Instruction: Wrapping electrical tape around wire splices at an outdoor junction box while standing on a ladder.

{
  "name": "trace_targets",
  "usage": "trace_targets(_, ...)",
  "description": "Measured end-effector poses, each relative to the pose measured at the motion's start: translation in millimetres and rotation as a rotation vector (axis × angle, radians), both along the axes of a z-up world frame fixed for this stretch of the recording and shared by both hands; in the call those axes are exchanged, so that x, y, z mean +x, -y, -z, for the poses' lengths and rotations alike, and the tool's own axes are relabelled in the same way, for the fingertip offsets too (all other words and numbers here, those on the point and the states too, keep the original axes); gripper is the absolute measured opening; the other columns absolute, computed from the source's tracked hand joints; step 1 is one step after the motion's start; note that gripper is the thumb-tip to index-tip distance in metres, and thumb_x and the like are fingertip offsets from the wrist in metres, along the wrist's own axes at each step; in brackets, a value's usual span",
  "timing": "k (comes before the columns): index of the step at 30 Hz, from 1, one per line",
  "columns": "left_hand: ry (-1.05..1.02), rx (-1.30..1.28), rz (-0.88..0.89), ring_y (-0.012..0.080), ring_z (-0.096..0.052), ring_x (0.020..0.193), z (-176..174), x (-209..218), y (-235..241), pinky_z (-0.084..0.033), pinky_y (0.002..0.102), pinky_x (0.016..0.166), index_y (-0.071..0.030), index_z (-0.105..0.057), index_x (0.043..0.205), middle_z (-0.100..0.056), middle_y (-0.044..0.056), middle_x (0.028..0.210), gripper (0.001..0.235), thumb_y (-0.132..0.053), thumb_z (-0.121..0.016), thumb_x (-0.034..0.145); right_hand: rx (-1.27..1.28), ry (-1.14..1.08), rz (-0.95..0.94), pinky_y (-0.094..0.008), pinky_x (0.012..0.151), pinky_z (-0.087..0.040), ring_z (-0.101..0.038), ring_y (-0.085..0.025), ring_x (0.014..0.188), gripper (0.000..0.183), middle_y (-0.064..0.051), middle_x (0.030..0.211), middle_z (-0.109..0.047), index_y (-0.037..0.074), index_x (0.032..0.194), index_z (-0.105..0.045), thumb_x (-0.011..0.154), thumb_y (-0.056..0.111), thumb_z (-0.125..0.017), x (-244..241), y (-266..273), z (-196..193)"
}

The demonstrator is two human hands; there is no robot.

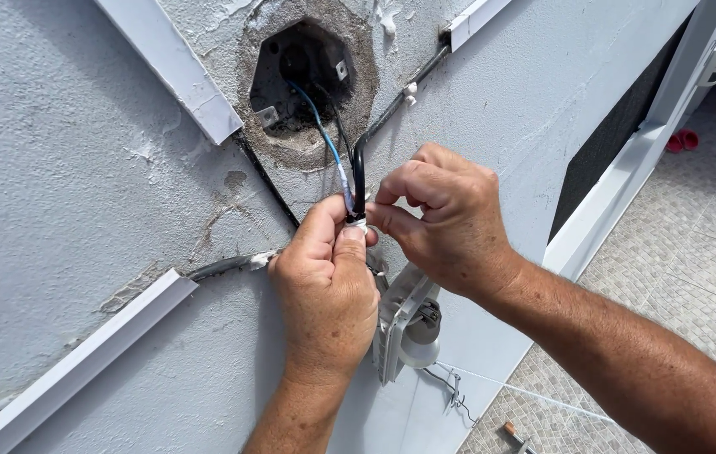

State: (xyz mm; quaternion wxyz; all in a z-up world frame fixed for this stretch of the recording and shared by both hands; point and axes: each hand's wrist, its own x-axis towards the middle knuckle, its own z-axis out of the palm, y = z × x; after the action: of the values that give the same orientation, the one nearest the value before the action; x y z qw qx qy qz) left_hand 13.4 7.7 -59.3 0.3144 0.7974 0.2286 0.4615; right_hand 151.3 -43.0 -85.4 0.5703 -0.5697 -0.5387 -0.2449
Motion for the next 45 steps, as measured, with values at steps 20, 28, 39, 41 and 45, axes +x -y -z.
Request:
trace_targets(20, 0.015, 0.262, -0.057, 0.0228, -0.079, 0.070, 14.3, -4.8, -12.1, -0.061, 0.035, 0.067, -0.006, -0.065, 0.132, -0.081, 0.013, 0.104, 0.042, -0.005, -0.054, 0.092, -0.255, -0.822, -0.821, -0.020, 0.040, -0.031, -0.043, -0.003, 0.049, 0.013, 0.004, 0.061, -0.057, 0.004, 0.085, -0.075, 0.091, 0.016, -0.072, -12.7, 3.7, -5.1)
trace_targets(28, -0.036, 0.249, -0.081, 0.0221, -0.079, 0.070, 5.6, -6.4, -6.7, -0.061, 0.035, 0.071, -0.011, -0.060, 0.137, -0.082, 0.007, 0.104, 0.043, -0.011, -0.055, 0.094, -0.191, -0.947, -0.883, -0.019, 0.047, -0.039, -0.051, -0.005, 0.058, 0.011, 0.001, 0.072, -0.066, 0.004, 0.094, -0.077, 0.087, 0.013, -0.076, -6.6, -8.2, 11.2)
trace_targets(39, -0.411, 0.496, -0.226, 0.0446, -0.064, 0.062, -40.9, -12.7, 3.4, -0.045, 0.055, 0.059, -0.016, -0.068, 0.118, -0.071, 0.015, 0.067, 0.049, -0.002, -0.051, 0.075, -0.093, -0.916, -0.975, -0.024, 0.052, -0.030, -0.037, -0.007, 0.059, 0.014, 0.004, 0.066, -0.049, 0.005, 0.088, -0.073, 0.086, 0.018, -0.077, -3.1, -12.9, 19.6)
trace_targets(41, -0.638, 0.460, -0.298, 0.0438, -0.063, 0.065, -49.2, -12.9, 4.5, -0.048, 0.057, 0.061, -0.014, -0.055, 0.082, -0.069, 0.012, 0.069, 0.015, 0.000, -0.057, 0.079, -0.127, -0.920, -1.001, -0.023, 0.051, -0.030, -0.036, -0.007, 0.058, 0.021, 0.004, 0.065, -0.047, 0.006, 0.082, -0.069, 0.086, 0.025, -0.078, -1.0, -11.7, 19.9)
trace_targets(45, -0.792, 0.390, -0.344, 0.0534, -0.064, 0.076, -65.2, -8.0, 6.0, -0.053, 0.063, 0.070, -0.025, -0.067, 0.126, -0.070, 0.023, 0.077, 0.046, -0.011, -0.065, 0.083, -0.172, -0.927, -1.053, -0.022, 0.052, -0.033, -0.041, -0.007, 0.057, 0.027, 0.003, 0.068, -0.054, 0.003, 0.094, -0.074, 0.084, 0.029, -0.079, 6.7, -10.6, 19.4)
